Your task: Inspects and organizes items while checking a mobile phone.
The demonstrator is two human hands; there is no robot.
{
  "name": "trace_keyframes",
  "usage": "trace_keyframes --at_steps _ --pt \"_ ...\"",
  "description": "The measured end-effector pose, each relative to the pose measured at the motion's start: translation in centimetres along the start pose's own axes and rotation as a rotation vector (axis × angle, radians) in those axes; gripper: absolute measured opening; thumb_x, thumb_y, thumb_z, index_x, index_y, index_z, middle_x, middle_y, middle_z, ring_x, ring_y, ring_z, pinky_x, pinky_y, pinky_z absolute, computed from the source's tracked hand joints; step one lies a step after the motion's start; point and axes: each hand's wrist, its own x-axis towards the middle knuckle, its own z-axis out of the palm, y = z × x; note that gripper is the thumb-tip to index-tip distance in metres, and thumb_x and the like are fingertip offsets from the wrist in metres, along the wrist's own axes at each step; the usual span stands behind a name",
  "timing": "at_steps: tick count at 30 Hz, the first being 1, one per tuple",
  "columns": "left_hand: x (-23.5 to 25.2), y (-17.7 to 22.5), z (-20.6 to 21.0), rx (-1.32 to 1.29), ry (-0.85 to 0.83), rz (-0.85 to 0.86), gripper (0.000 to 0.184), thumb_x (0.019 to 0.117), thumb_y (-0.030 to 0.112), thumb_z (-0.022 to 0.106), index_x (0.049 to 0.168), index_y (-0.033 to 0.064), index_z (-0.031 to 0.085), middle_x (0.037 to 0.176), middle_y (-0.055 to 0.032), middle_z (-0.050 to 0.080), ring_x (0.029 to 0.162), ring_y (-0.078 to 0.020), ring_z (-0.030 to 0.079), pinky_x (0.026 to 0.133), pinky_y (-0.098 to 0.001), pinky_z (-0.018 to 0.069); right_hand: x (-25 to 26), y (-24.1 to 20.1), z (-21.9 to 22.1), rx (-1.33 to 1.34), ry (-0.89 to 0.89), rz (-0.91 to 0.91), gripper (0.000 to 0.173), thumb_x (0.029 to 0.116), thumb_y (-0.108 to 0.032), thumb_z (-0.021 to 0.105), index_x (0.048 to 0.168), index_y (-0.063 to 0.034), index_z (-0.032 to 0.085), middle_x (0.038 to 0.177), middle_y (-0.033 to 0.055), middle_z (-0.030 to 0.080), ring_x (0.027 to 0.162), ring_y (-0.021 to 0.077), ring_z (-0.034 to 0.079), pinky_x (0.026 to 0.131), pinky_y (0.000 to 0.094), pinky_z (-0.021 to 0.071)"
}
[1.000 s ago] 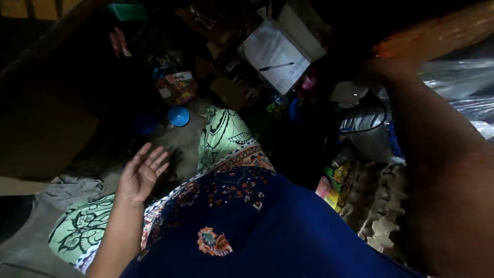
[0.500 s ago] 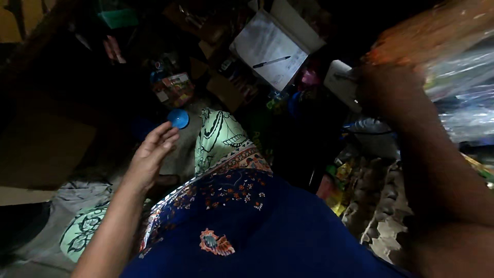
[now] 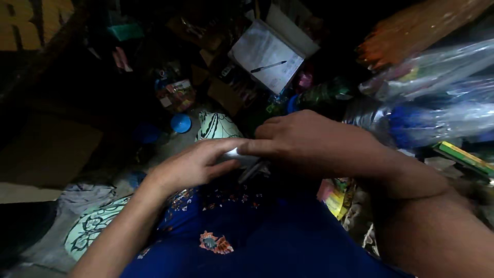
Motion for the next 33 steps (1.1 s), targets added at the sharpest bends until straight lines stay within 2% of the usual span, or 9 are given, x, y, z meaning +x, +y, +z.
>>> trace_keyframes --at_steps 2,6,10,12,16,20,25,31,33 --pt "-0.4 -0.3 0.2 -0.074 0.044 0.001 0.024 0.1019 0.025 0.052 0.117 0.0136 0.068 0.095 0.0097 0.068 0.085 0.0061 0.062 0.078 -0.0150 0.0531 1.0 0.0 0.3 -0.001 0.029 -0.014 0.028 0.0904 -0.006 0.064 0.116 -0.0111 0.071 0.081 0.0089 0.065 0.075 0.0292 0.067 0.059 0.0432 0.0533" --pt "-1.1 -1.1 0.9 -0.220 0.078 -0.016 0.021 0.1019 0.018 0.051 0.105 0.0089 0.069 0.090 0.0096 0.067 0.082 0.0090 0.060 0.076 -0.0108 0.0509 2.1 -0.2 1.0 0.052 0.024 -0.022 0.031 0.0891 -0.006 0.066 0.120 -0.0095 0.069 0.080 0.0090 0.066 0.075 0.0288 0.067 0.061 0.0440 0.0540" --pt "-1.5 -2.1 1.6 -0.157 0.072 -0.034 0.024 0.1029 0.019 0.050 0.108 0.0061 0.069 0.094 0.0051 0.068 0.087 0.0060 0.062 0.081 -0.0144 0.0518 2.4 -0.1 2.5 0.154 0.045 0.006 0.031 0.0880 -0.006 0.070 0.119 -0.0097 0.070 0.080 0.0085 0.067 0.075 0.0274 0.068 0.064 0.0444 0.0557" --pt "-1.7 -2.2 1.9 -0.099 0.077 -0.080 0.024 0.1009 0.014 0.052 0.112 0.0020 0.070 0.095 -0.0015 0.070 0.086 0.0001 0.063 0.081 -0.0202 0.0529 2.1 0.6 2.6 0.317 0.079 0.074 0.026 0.0945 -0.011 0.068 0.121 -0.0081 0.071 0.094 0.0092 0.073 0.086 0.0229 0.071 0.077 0.0422 0.0592" --pt "-2.1 -3.2 2.4 -0.077 0.093 -0.078 0.031 0.1038 0.017 0.046 0.121 0.0020 0.068 0.110 -0.0039 0.072 0.101 -0.0043 0.067 0.094 -0.0265 0.0545 -1.3 5.5 2.5 0.419 0.311 0.414 0.029 0.1013 -0.013 0.058 0.126 -0.0004 0.067 0.111 0.0141 0.071 0.096 0.0168 0.068 0.088 0.0342 0.0563" --pt "-2.3 -3.5 2.1 -0.112 0.157 -0.082 0.031 0.1053 0.018 0.045 0.120 0.0024 0.067 0.105 -0.0018 0.071 0.096 -0.0015 0.066 0.089 -0.0231 0.0550 -7.1 14.5 6.4 0.074 0.315 0.999 0.035 0.1032 -0.015 0.056 0.134 0.0002 0.063 0.135 0.0343 0.055 0.127 0.0516 0.052 0.105 0.0650 0.0418" --pt "-2.4 -2.7 1.4 -0.188 0.250 -0.126 0.030 0.1071 0.018 0.042 0.117 0.0023 0.066 0.102 0.0035 0.069 0.092 0.0042 0.064 0.085 -0.0166 0.0544 -12.7 18.0 10.1 -0.028 0.204 1.466 0.053 0.0993 -0.006 0.058 0.150 -0.0013 0.045 0.149 0.0433 0.035 0.133 0.0676 0.037 0.093 0.0832 0.0370" --pt "-2.6 -3.0 1.7 -0.385 0.341 -0.099 0.032 0.1094 0.032 0.043 0.118 0.0122 0.065 0.100 0.0114 0.069 0.088 0.0049 0.065 0.080 -0.0158 0.0563 -15.4 19.0 11.1 -0.018 0.236 1.606 0.055 0.1042 -0.018 0.055 0.153 -0.0006 0.037 0.158 0.0347 0.030 0.138 0.0568 0.041 0.103 0.0737 0.0385" --pt "-2.7 -2.9 2.0 -0.411 0.347 -0.099 0.031 0.1091 0.033 0.043 0.118 0.0135 0.066 0.100 0.0115 0.069 0.089 0.0042 0.065 0.080 -0.0165 0.0565 -16.2 20.5 10.9 0.133 0.284 1.655 0.057 0.1057 -0.021 0.054 0.154 0.0041 0.036 0.158 0.0332 0.032 0.145 0.0508 0.035 0.115 0.0652 0.0301"
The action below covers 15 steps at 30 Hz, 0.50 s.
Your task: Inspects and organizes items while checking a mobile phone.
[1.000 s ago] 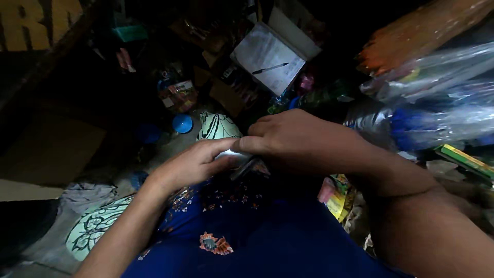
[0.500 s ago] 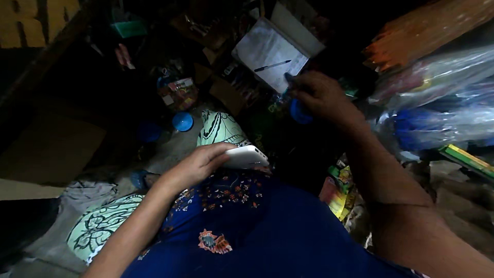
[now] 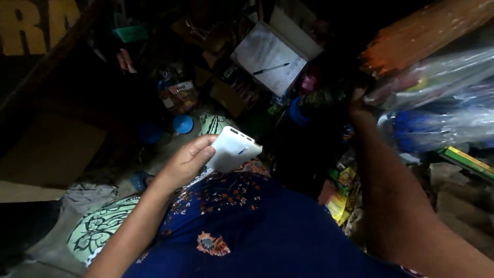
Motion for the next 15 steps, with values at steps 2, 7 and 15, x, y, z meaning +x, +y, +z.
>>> trace_keyframes --at_steps 2,7,15 --pt "-0.2 0.1 0.3 0.001 0.014 -0.002 0.031 0.1091 0.032 0.043 0.118 0.0140 0.066 0.099 0.0120 0.069 0.088 0.0046 0.065 0.080 -0.0156 0.0561 2.6 2.6 1.0 0.080 -0.035 0.033 0.063 0.1075 -0.034 0.052 0.153 0.0065 0.036 0.156 0.0335 0.036 0.147 0.0474 0.033 0.119 0.0613 0.0265" --pt "-0.5 0.0 0.6 -0.046 0.029 0.017 0.032 0.1085 0.038 0.044 0.118 0.0168 0.066 0.101 0.0129 0.069 0.090 0.0045 0.065 0.080 -0.0151 0.0558 1.7 1.4 -0.5 0.171 -0.033 -0.039 0.077 0.0982 -0.018 0.068 0.155 0.0097 0.025 0.156 0.0385 0.030 0.147 0.0504 0.031 0.118 0.0610 0.0280" --pt "-1.1 0.0 0.8 -0.112 0.061 0.003 0.033 0.1076 0.041 0.046 0.122 0.0177 0.065 0.101 0.0120 0.070 0.090 0.0026 0.067 0.080 -0.0174 0.0571 0.8 0.3 -0.4 0.294 -0.064 0.023 0.086 0.0934 -0.027 0.076 0.157 0.0015 0.027 0.151 0.0358 0.040 0.140 0.0497 0.042 0.114 0.0639 0.0331"
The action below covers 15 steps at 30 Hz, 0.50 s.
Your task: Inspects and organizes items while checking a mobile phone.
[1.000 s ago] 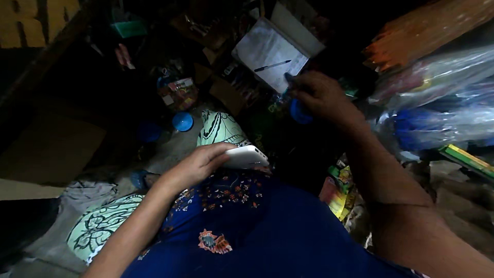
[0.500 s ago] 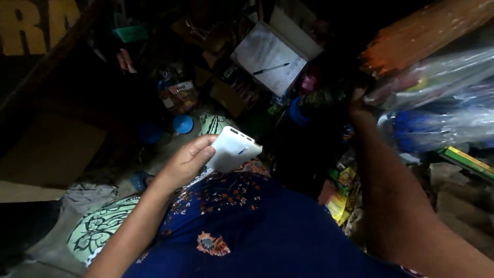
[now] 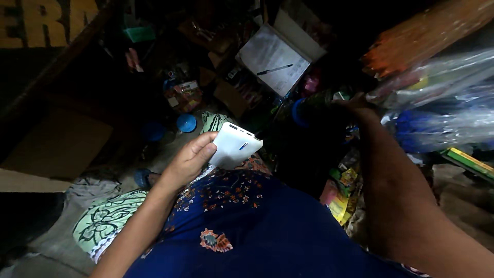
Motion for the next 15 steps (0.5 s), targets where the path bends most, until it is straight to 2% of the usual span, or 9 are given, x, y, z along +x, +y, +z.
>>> trace_keyframes --at_steps 1,3,5,6,8,11,15 --pt "-0.1 0.0 0.0 -0.009 0.002 -0.003 0.033 0.1076 0.040 0.046 0.122 0.0180 0.065 0.102 0.0119 0.070 0.090 0.0023 0.067 0.081 -0.0177 0.0571 -0.8 -0.5 0.0 -0.006 0.021 0.017 0.086 0.0939 -0.031 0.075 0.158 0.0010 0.026 0.152 0.0358 0.039 0.141 0.0503 0.041 0.113 0.0653 0.0327" --pt "-0.2 0.2 0.0 -0.015 0.002 -0.001 0.032 0.1073 0.041 0.046 0.121 0.0195 0.066 0.101 0.0128 0.070 0.090 0.0029 0.067 0.081 -0.0169 0.0567 -2.2 -1.2 -0.1 -0.041 0.065 0.052 0.091 0.0968 -0.043 0.068 0.161 -0.0027 0.018 0.157 0.0350 0.033 0.144 0.0505 0.036 0.113 0.0675 0.0318" --pt "-0.3 0.3 -0.1 -0.015 0.001 -0.002 0.032 0.1073 0.042 0.046 0.120 0.0199 0.066 0.101 0.0134 0.070 0.091 0.0034 0.067 0.081 -0.0170 0.0568 -2.5 -1.0 -0.2 -0.115 0.123 0.038 0.093 0.0994 -0.051 0.061 0.163 -0.0032 0.012 0.163 0.0348 0.019 0.149 0.0516 0.026 0.114 0.0692 0.0291" --pt "-0.4 0.3 -0.1 -0.020 0.002 -0.005 0.032 0.1076 0.041 0.046 0.121 0.0196 0.065 0.101 0.0134 0.070 0.091 0.0034 0.067 0.082 -0.0175 0.0569 -2.5 -0.4 -0.1 -0.140 0.163 0.011 0.092 0.0990 -0.052 0.061 0.163 -0.0037 0.015 0.163 0.0343 0.017 0.150 0.0514 0.024 0.115 0.0692 0.0286" --pt "-0.4 0.1 0.0 -0.042 0.004 -0.011 0.032 0.1076 0.041 0.046 0.122 0.0198 0.065 0.103 0.0138 0.071 0.093 0.0033 0.067 0.084 -0.0188 0.0569 -2.4 1.0 0.3 -0.135 0.229 -0.061 0.085 0.0987 -0.049 0.062 0.161 -0.0053 0.024 0.161 0.0333 0.026 0.148 0.0513 0.029 0.114 0.0694 0.0291" --pt "-0.5 0.1 0.0 -0.059 0.016 -0.032 0.030 0.1075 0.039 0.047 0.121 0.0200 0.066 0.102 0.0136 0.071 0.091 0.0028 0.067 0.082 -0.0180 0.0571 -3.7 0.9 0.5 -0.176 0.243 -0.098 0.075 0.1033 -0.046 0.056 0.159 -0.0036 0.028 0.155 0.0358 0.035 0.142 0.0551 0.037 0.111 0.0710 0.0321" --pt "-0.7 0.1 0.1 -0.082 0.013 -0.026 0.029 0.1065 0.041 0.049 0.120 0.0219 0.066 0.101 0.0144 0.071 0.090 0.0035 0.067 0.081 -0.0167 0.0569 -4.2 0.5 0.9 -0.276 0.193 -0.035 0.068 0.1085 -0.041 0.046 0.160 -0.0049 0.022 0.146 0.0396 0.044 0.126 0.0619 0.051 0.097 0.0751 0.0420"
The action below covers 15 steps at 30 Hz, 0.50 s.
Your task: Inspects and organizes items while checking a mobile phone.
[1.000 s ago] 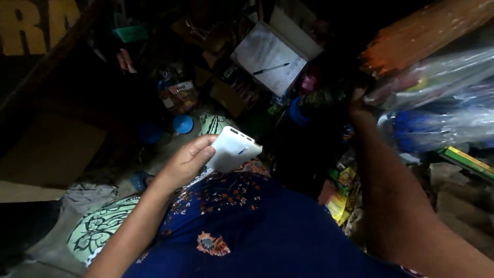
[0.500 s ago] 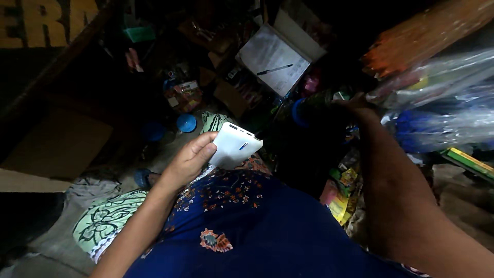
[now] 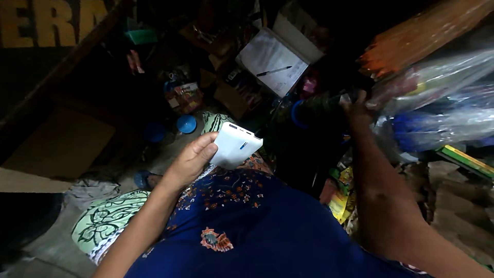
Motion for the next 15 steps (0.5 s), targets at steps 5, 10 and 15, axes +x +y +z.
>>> trace_keyframes --at_steps 5,10,15 --pt "-0.3 0.1 -0.1 -0.007 -0.006 0.016 0.030 0.1075 0.037 0.047 0.122 0.0191 0.066 0.101 0.0120 0.071 0.090 0.0020 0.067 0.081 -0.0175 0.0571 0.3 -0.4 0.7 -0.047 0.078 -0.036 0.051 0.1067 -0.032 0.051 0.149 -0.0034 0.045 0.131 0.0374 0.058 0.119 0.0601 0.056 0.094 0.0754 0.0426" --pt "-0.2 0.1 -0.2 -0.034 -0.005 0.015 0.030 0.1069 0.039 0.048 0.122 0.0193 0.065 0.103 0.0135 0.071 0.092 0.0019 0.068 0.083 -0.0189 0.0573 -1.0 -1.6 -0.3 -0.057 0.122 -0.013 0.047 0.1053 -0.027 0.052 0.143 0.0004 0.050 0.122 0.0393 0.061 0.116 0.0603 0.058 0.092 0.0750 0.0435" --pt "0.0 -0.3 -0.4 -0.062 -0.022 0.029 0.028 0.1071 0.039 0.048 0.121 0.0207 0.065 0.104 0.0145 0.071 0.094 0.0025 0.067 0.085 -0.0196 0.0569 -2.2 0.0 1.0 -0.050 0.256 -0.043 0.050 0.1023 -0.025 0.054 0.147 -0.0038 0.048 0.125 0.0384 0.060 0.113 0.0593 0.059 0.089 0.0727 0.0462"
